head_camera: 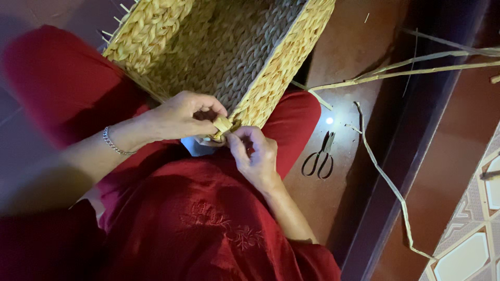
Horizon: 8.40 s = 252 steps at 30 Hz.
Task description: The person sits on the floor with a woven water-hyacinth basket on their lap and attaches a flat wooden strip along the basket's rim, tucking and threading the strip into the woven edge and pulling it tight section by section. They work the strip around the rim, pressing the weave down and adjusting the binding as they go.
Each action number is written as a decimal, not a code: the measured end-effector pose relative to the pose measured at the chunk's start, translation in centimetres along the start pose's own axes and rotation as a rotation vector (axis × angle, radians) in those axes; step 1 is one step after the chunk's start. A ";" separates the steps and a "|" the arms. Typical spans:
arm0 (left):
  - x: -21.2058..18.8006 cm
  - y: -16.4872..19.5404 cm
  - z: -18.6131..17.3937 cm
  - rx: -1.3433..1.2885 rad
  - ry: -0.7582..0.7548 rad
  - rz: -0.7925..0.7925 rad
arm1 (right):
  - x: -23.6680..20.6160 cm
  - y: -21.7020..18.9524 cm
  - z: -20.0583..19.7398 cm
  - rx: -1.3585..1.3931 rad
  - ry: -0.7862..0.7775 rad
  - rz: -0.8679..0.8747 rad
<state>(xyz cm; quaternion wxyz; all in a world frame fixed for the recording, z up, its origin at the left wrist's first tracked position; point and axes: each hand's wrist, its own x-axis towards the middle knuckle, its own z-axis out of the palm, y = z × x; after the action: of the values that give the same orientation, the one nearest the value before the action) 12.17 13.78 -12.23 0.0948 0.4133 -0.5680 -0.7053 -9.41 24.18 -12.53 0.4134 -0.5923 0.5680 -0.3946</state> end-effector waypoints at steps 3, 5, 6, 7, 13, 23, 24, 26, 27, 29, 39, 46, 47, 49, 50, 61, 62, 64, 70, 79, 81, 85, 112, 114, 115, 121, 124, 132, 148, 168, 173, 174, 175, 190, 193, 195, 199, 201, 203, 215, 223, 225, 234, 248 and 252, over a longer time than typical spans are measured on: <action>-0.4 0.7 0.0 -0.168 -0.004 0.097 | -1.0 1.1 -1.6 0.203 -0.088 0.189; -0.7 1.1 0.5 -0.002 0.042 0.010 | -1.6 1.7 -2.8 0.277 -0.186 0.420; -0.8 1.2 0.7 0.082 0.063 -0.033 | -1.6 2.0 -2.8 0.289 -0.215 0.453; -0.9 1.3 1.1 0.070 0.069 -0.025 | -1.5 2.2 -2.9 0.300 -0.242 0.486; -1.8 0.9 2.9 0.310 0.270 0.287 | 0.6 1.6 -4.2 0.365 -0.261 0.430; -3.5 -0.2 4.4 0.698 0.454 0.674 | -1.2 1.2 -0.9 -0.012 -0.212 0.042; -3.5 -0.3 4.3 0.621 0.446 0.669 | -1.5 1.3 -0.7 -0.025 -0.191 0.020; -3.6 -0.7 4.2 0.695 0.452 0.672 | -2.4 1.2 -0.2 -0.044 -0.159 -0.015; -3.7 -0.8 4.2 0.730 0.453 0.676 | -2.8 1.2 -0.1 -0.057 -0.154 -0.026; -3.7 -1.0 4.3 0.745 0.459 0.675 | -3.3 1.0 0.0 -0.083 -0.148 -0.058; -4.7 1.0 4.2 0.834 0.517 0.781 | -2.4 -2.4 -1.7 -0.120 -0.101 -0.158; -4.9 -0.3 5.6 0.823 0.485 0.767 | -1.1 -2.8 -1.0 -0.170 -0.137 -0.459; -4.9 -0.5 5.5 0.731 0.495 0.731 | -1.0 -2.6 -0.9 -0.103 -0.142 -0.457; -4.8 -0.7 4.9 0.532 0.515 0.642 | -0.8 -2.2 -0.9 -0.100 -0.091 -0.264; -4.7 -0.6 4.4 0.425 0.519 0.586 | -0.8 -2.0 -0.8 -0.096 -0.064 -0.165; -2.1 1.7 0.0 0.385 0.212 0.280 | -1.1 -0.5 2.3 -0.192 0.009 -0.145; -1.9 1.8 -0.1 0.427 0.208 0.328 | -1.3 -0.4 2.2 -0.159 0.005 -0.147; -1.5 1.8 -0.4 0.547 0.201 0.436 | -1.6 0.1 2.1 -0.105 -0.018 -0.102; -1.5 0.3 -1.2 0.747 0.155 0.723 | -2.4 2.2 2.0 -0.178 0.013 -0.135; -2.6 -0.8 -0.4 0.710 0.198 0.692 | -1.5 5.5 2.1 -0.575 0.150 -0.195; -2.5 -0.2 0.2 0.751 0.270 0.704 | -1.3 5.6 1.8 -0.542 0.128 -0.175; -1.1 2.3 1.9 0.622 0.339 0.744 | -0.8 5.4 -1.3 -0.442 0.117 -0.109; 13.2 16.9 6.5 0.888 0.003 0.680 | 0.7 3.9 -13.7 0.128 0.393 0.072; 12.8 16.9 6.4 0.956 0.016 0.852 | 1.9 3.6 -13.2 0.086 0.443 0.054; 12.6 16.9 6.3 1.034 0.032 0.819 | 2.4 3.5 -13.0 0.077 0.468 0.062; 12.8 17.1 6.3 0.972 0.100 0.819 | 4.7 2.6 -12.4 0.244 0.487 0.133; 13.3 17.1 6.2 0.820 0.089 0.747 | 5.1 2.6 -12.2 0.353 0.493 0.169; 15.3 16.0 6.3 0.232 -0.061 0.300 | 5.3 3.7 -11.9 0.290 0.545 0.189; 15.1 15.1 8.0 -0.211 -0.127 0.099 | 4.0 2.6 -11.2 0.331 0.577 0.016; 14.3 11.9 8.4 0.019 0.028 0.319 | 3.4 -3.7 -14.3 -0.820 0.565 -0.324; 12.2 12.4 9.2 0.281 0.116 0.490 | 3.6 -1.0 -14.1 -0.671 0.567 -0.412; 11.9 12.5 9.5 0.285 0.109 0.524 | 3.2 -0.2 -14.2 -0.491 0.575 -0.339; 11.6 12.5 9.8 0.323 0.122 0.528 | 2.7 0.7 -14.4 -0.313 0.579 -0.266; 12.1 11.8 10.9 0.492 0.176 0.705 | 2.9 3.1 -16.6 0.232 0.266 0.298; 12.1 12.0 11.0 0.614 0.207 0.666 | 3.7 2.7 -16.4 0.273 0.167 0.230; 12.1 12.0 11.2 0.809 0.267 0.627 | 3.6 3.0 -16.1 0.340 0.191 0.221; 12.1 11.6 11.4 0.999 0.225 0.900 | 2.3 4.5 -14.5 0.378 0.329 0.199; 12.1 11.4 11.4 0.915 0.217 0.803 | 1.7 5.4 -13.8 0.351 0.382 0.156; 12.1 11.3 11.2 0.911 0.239 0.913 | 1.3 6.3 -13.1 0.286 0.419 0.113; 13.1 12.6 12.2 0.792 0.268 0.888 | -3.2 9.6 -14.0 0.602 0.449 0.153; 12.3 12.6 11.4 0.703 0.336 0.828 | -2.1 4.9 -13.9 0.313 0.401 0.119; 12.5 12.7 11.5 0.712 0.339 0.814 | -2.5 4.1 -15.6 0.643 0.401 0.128; 12.6 12.5 11.8 0.884 0.338 1.062 | -1.9 -1.7 -13.9 0.318 0.244 0.064; 13.2 12.9 9.9 -0.196 0.161 0.413 | 4.5 -0.3 -15.3 -0.165 0.564 -0.085; 12.8 14.4 6.6 -0.465 0.100 0.366 | 4.6 0.9 -14.9 -0.258 0.628 -0.277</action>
<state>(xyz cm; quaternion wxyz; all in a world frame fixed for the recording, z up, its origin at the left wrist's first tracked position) -5.43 5.95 -5.58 0.3402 0.3055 -0.4510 -0.7665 -23.51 18.97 -8.24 0.0833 -0.5608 0.6267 -0.5347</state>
